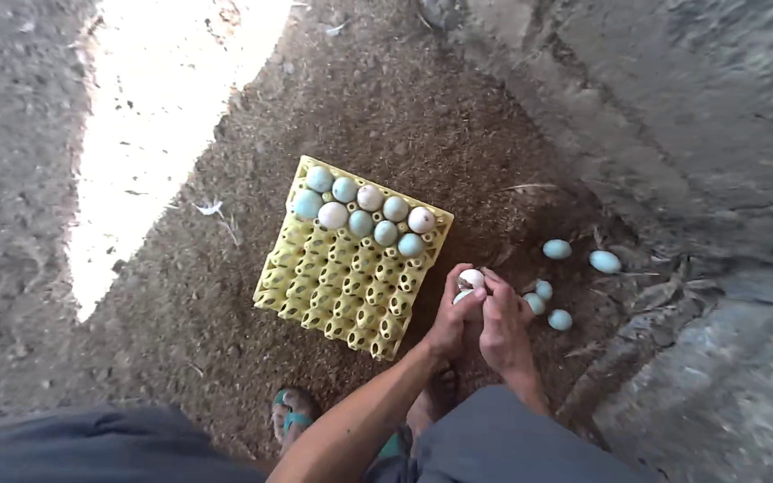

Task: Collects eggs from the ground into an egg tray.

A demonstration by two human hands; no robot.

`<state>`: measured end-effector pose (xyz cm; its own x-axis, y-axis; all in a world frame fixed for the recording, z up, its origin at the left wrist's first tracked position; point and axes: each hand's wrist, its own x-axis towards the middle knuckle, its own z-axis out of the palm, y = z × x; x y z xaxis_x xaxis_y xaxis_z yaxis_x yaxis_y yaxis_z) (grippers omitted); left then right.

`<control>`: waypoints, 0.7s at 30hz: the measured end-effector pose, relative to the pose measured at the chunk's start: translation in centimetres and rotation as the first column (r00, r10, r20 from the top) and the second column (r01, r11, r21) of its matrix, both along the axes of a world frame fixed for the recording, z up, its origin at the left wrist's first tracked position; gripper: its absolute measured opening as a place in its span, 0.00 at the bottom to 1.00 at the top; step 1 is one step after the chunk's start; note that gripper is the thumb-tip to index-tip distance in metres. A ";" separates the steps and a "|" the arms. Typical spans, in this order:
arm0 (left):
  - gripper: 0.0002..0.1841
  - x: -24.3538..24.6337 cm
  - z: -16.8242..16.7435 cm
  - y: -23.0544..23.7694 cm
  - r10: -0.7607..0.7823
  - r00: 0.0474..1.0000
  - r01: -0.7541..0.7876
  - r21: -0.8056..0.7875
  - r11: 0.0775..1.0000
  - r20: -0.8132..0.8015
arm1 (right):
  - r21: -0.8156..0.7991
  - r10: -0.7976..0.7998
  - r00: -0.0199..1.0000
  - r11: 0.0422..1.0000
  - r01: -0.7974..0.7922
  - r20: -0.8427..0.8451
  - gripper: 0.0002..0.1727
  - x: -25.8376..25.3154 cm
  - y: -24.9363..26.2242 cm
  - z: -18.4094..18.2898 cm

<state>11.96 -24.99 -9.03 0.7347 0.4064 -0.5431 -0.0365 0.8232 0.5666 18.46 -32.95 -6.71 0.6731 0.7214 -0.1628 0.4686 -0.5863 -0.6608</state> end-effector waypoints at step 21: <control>0.45 -5.6 5.1 14.6 -0.330 0.352 0.934 0.310 0.176 -0.876 | -0.567 -0.312 0.946 0.764 0.307 0.091 0.38 8.1 -11.4 -10.6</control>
